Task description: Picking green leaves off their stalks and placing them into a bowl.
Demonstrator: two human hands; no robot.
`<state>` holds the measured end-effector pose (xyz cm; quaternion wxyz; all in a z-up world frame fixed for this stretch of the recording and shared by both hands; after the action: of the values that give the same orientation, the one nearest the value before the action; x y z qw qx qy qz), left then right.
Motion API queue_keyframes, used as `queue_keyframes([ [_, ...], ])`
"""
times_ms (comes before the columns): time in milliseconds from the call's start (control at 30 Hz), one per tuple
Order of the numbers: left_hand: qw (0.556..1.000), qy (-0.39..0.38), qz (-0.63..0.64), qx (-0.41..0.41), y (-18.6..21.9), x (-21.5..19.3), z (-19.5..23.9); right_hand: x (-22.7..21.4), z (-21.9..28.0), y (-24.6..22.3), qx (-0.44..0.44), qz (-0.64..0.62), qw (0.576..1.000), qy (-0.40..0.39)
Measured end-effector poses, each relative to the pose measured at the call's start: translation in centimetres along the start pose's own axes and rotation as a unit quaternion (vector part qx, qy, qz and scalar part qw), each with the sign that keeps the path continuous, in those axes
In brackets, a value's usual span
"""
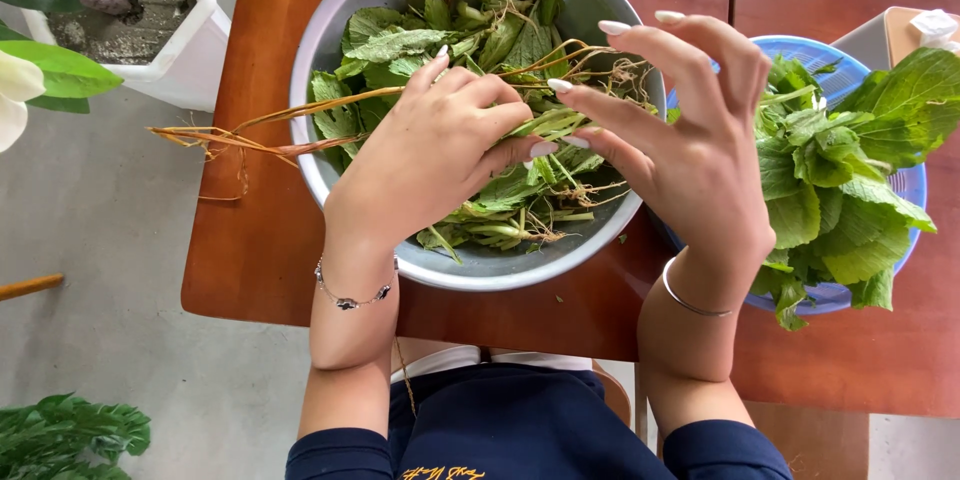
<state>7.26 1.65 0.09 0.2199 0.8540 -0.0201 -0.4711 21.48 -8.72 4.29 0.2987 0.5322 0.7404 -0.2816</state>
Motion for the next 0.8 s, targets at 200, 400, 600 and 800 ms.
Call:
queue_keyframes([
  [200,1.000,-0.006,-0.002,-0.021,0.1,-0.2,-0.1,0.8,0.5,0.4,-0.008,0.008,1.000,-0.011],
  [400,0.998,0.063,-0.017,0.005,1.3,-1.1,-0.4,1.0,0.7,0.4,-0.003,0.018,1.000,-0.005],
  [600,0.991,0.104,-0.082,0.001,2.1,-1.8,-0.5,0.7,0.3,-0.3,-0.002,0.032,0.999,0.007],
  [800,0.988,0.113,-0.108,0.003,2.0,-2.0,-0.5,0.8,0.0,-0.4,0.012,0.012,1.000,-0.003],
])
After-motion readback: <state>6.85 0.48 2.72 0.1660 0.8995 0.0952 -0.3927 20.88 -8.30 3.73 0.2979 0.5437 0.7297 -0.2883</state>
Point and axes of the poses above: each hand's wrist, its own z-axis away from the middle knuckle, its own x-axis out of the palm, y = z × x, the point moved 6 cm from there along -z, towards the middle knuckle, and after that the axes turned 2 degrees about y, right-handed, at the moved point
